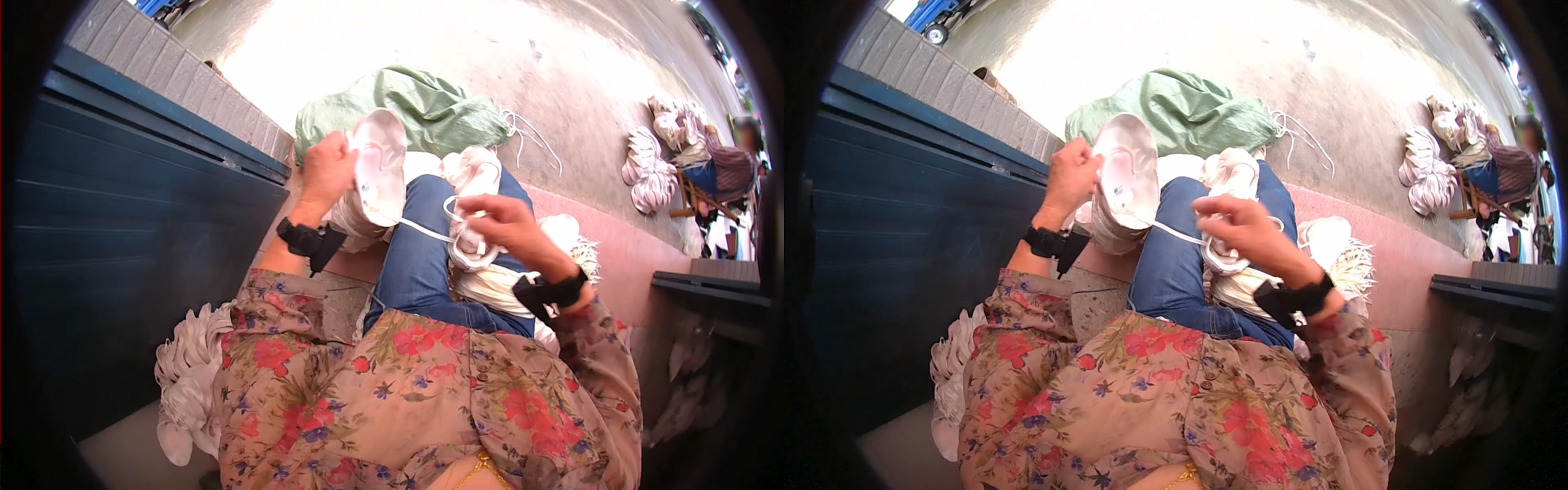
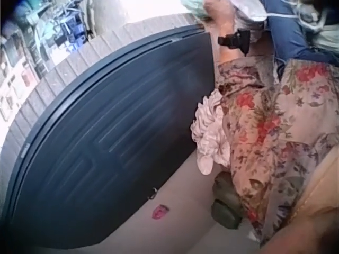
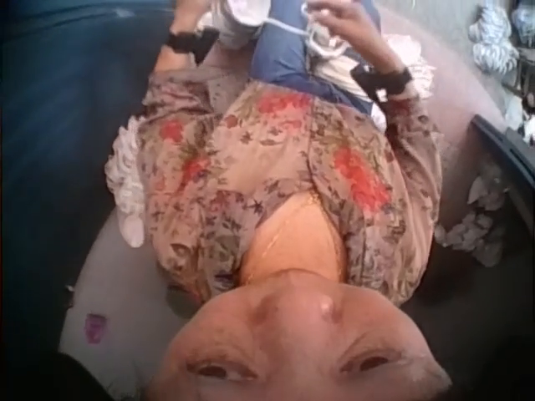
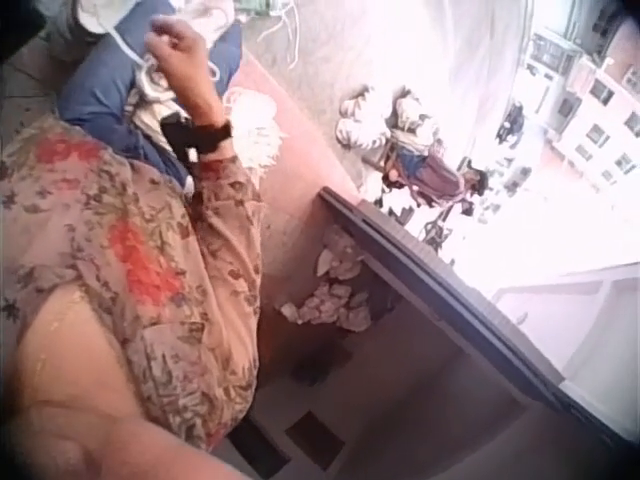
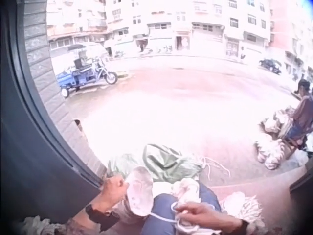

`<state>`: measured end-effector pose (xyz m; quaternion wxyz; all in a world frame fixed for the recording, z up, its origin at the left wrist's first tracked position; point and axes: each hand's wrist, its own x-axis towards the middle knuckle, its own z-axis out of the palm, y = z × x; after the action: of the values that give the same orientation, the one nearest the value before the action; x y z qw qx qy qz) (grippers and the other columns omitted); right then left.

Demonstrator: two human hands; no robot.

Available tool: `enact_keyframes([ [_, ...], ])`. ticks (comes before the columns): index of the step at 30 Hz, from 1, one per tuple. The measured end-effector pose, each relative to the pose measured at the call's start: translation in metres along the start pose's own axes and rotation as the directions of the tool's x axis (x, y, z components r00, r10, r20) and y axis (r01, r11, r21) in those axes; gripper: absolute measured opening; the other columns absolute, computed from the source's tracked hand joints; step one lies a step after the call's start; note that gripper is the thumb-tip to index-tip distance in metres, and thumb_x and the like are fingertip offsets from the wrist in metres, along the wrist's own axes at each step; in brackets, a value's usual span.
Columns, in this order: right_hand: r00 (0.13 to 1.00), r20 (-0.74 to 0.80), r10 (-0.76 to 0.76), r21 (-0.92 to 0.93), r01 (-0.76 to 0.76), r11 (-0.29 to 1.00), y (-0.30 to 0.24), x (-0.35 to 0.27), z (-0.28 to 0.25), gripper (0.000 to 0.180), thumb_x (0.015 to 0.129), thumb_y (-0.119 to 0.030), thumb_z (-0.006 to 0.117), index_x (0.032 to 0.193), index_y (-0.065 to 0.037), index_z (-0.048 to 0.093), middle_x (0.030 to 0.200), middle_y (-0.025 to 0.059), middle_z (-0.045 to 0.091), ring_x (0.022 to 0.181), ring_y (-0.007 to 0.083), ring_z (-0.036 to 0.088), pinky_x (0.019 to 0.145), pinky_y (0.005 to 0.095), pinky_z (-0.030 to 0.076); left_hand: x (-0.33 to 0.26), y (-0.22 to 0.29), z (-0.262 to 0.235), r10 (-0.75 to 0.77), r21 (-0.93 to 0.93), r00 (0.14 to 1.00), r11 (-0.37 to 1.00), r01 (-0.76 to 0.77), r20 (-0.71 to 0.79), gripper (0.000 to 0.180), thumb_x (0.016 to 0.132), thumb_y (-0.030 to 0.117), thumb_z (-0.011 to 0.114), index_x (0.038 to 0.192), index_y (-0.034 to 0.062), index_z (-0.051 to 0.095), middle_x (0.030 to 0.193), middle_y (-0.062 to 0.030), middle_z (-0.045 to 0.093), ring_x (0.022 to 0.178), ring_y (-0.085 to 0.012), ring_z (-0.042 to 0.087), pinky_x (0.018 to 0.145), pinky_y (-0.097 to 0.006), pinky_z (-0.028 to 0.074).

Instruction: Lacing shoelaces into multiple pairs of athletic shoe uppers.

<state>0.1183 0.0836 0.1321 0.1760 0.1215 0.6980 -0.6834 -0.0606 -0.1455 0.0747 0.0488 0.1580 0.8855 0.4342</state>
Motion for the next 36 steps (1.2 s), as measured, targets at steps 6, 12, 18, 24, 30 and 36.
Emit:
enact_keyframes([
  [6, 0.858, -0.001, -0.514, -0.367, 0.477, 0.798, 0.045, 0.099, 0.079, 0.04, 0.072, -0.028, 0.064, 0.099, 0.0, 0.057, 0.088, 0.0158, 0.06, 0.085, 0.0256, 0.058, 0.073, 0.0354, 0.044, -0.028, 0.062, 0.017, 0.46, 0.108, 0.888, 0.881, -0.46, 0.03, 0.016, 0.078, 0.006, 0.058, 0.067, 0.001, 0.048, 0.054, -0.0021, 0.052, 0.051, -0.0079, 0.053, 0.045, -0.021, 0.043],
  [12, 0.953, -0.199, -0.23, -0.125, 0.208, 0.97, 0.062, 0.107, 0.084, 0.024, 0.077, -0.019, 0.059, 0.089, 0.002, 0.061, 0.07, 0.0131, 0.062, 0.063, 0.0228, 0.06, 0.059, 0.0335, 0.046, -0.006, -0.044, -0.002, -0.148, -0.64, 0.962, 0.721, 0.264, 0.23, 0.009, 0.084, 0.012, 0.051, 0.081, 0.0031, 0.051, 0.078, -0.0053, 0.059, 0.072, -0.0107, 0.055, 0.068, -0.025, 0.045],
  [18, 0.982, -0.183, -0.051, 0.051, 0.061, 0.997, 0.054, 0.095, 0.079, 0.026, 0.08, -0.014, 0.058, 0.097, 0.006, 0.057, 0.083, 0.0086, 0.063, 0.072, 0.0135, 0.056, 0.064, 0.0279, 0.045, -0.035, -0.106, 0.073, -0.305, -0.608, 0.836, 0.578, 0.543, 0.457, 0.022, 0.086, 0.018, 0.047, 0.101, 0.0026, 0.049, 0.089, -0.0079, 0.057, 0.079, -0.0109, 0.053, 0.069, -0.023, 0.043],
  [24, 0.971, -0.208, -0.115, 0.102, 0.138, 0.985, 0.056, 0.083, 0.089, 0.025, 0.08, -0.013, 0.058, 0.095, 0.007, 0.058, 0.084, 0.0087, 0.062, 0.073, 0.0124, 0.055, 0.066, 0.0277, 0.045, -0.03, -0.152, 0.087, -0.233, -0.048, 0.87, 0.958, 0.281, 0.435, 0.035, 0.088, 0.029, 0.042, 0.105, -0.0004, 0.047, 0.096, -0.0216, 0.057, 0.091, -0.0312, 0.055, 0.076, -0.036, 0.043],
  [30, 0.987, -0.158, 0.01, 0.179, 0.018, 0.984, 0.048, 0.043, 0.054, 0.028, 0.079, -0.023, 0.062, 0.095, -0.002, 0.056, 0.078, 0.0003, 0.057, 0.059, 0.0076, 0.048, 0.051, 0.0211, 0.039, -0.03, -0.094, 0.032, 0.05, -0.002, 0.897, 0.999, -0.054, 0.439, 0.036, 0.091, 0.032, 0.036, 0.093, -0.0003, 0.052, 0.083, -0.0185, 0.057, 0.079, -0.0283, 0.054, 0.073, -0.032, 0.042],
  [36, 0.982, 0.179, 0.068, 0.747, -0.18, 0.639, 0.108, -0.021, -0.064, 0.034, 0.08, -0.014, 0.058, 0.111, -0.001, 0.048, 0.089, 0.0048, 0.06, 0.065, 0.0097, 0.056, 0.05, 0.0213, 0.042, -0.059, 0.061, 0.027, 0.172, -0.094, 0.813, 0.985, -0.144, 0.556, 0.028, 0.083, 0.022, 0.056, 0.104, 0.005, 0.049, 0.068, -0.0078, 0.052, 0.067, -0.0148, 0.051, 0.061, -0.028, 0.042],
])
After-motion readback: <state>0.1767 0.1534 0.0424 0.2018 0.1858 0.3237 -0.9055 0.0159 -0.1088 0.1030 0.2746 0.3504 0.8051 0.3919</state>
